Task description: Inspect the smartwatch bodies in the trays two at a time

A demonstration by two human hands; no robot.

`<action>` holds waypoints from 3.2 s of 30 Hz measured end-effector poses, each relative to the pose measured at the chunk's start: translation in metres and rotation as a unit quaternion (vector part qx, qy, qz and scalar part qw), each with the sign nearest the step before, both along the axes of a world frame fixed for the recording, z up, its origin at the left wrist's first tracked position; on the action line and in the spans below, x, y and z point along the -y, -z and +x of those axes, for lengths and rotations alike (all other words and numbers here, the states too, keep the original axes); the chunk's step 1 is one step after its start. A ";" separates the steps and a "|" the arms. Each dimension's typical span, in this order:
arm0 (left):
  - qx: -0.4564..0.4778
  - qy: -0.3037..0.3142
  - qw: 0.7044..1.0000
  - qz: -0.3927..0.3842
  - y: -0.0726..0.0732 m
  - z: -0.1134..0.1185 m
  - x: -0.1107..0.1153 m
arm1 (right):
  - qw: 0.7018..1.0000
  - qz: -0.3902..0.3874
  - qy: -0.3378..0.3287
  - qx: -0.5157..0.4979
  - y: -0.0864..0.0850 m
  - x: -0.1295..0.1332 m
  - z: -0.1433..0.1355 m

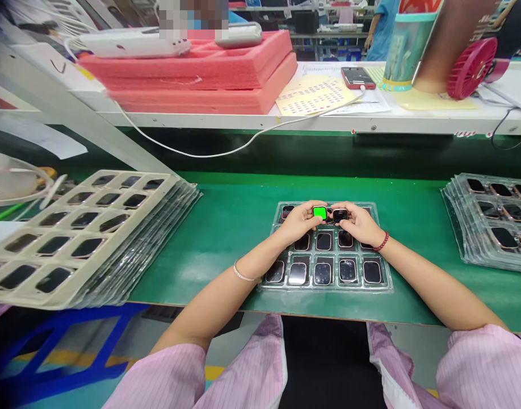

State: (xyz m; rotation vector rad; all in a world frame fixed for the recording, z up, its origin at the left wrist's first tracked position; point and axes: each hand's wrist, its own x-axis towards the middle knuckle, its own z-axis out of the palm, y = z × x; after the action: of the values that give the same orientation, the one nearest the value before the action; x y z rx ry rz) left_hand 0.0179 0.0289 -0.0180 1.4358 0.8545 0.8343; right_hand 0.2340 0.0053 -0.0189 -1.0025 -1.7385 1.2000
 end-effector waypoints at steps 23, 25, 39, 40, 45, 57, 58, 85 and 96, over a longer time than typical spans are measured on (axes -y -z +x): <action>-0.009 -0.033 0.997 0.062 -0.003 0.002 0.002 | 1.000 0.001 -0.012 -0.020 0.005 -0.003 -0.001; -0.006 -0.029 0.998 0.053 -0.004 0.002 0.003 | 1.000 0.001 -0.014 -0.019 0.005 -0.004 0.000; 0.009 -0.008 1.000 0.021 -0.002 0.000 0.001 | 1.000 0.004 -0.013 -0.004 0.003 -0.002 -0.001; 0.009 -0.009 1.000 0.020 -0.003 0.000 0.001 | 1.000 0.006 -0.010 0.003 0.003 -0.001 -0.001; 0.005 -0.013 1.000 0.009 -0.003 -0.001 0.001 | 1.000 0.014 0.006 0.018 0.005 -0.004 0.001; 0.124 -0.061 0.975 -0.175 -0.024 -0.005 -0.004 | 0.973 -0.165 0.051 -0.154 -0.002 -0.016 -0.003; 0.138 -0.047 0.968 -0.206 -0.025 -0.005 -0.004 | 0.964 -0.193 0.049 -0.176 -0.006 -0.015 -0.001; 0.073 -0.002 0.995 -0.072 -0.005 0.001 0.002 | 0.999 -0.011 0.050 -0.012 -0.003 -0.005 -0.004; 0.049 -0.013 0.996 -0.073 -0.013 -0.003 0.004 | 0.999 0.001 0.046 -0.023 0.002 -0.008 -0.008</action>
State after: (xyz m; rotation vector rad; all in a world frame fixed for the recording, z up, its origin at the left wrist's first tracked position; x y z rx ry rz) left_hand 0.0151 0.0250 -0.0051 1.2486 0.8443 0.8382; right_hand 0.2262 0.0132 -0.0213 -1.0343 -1.6405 1.1538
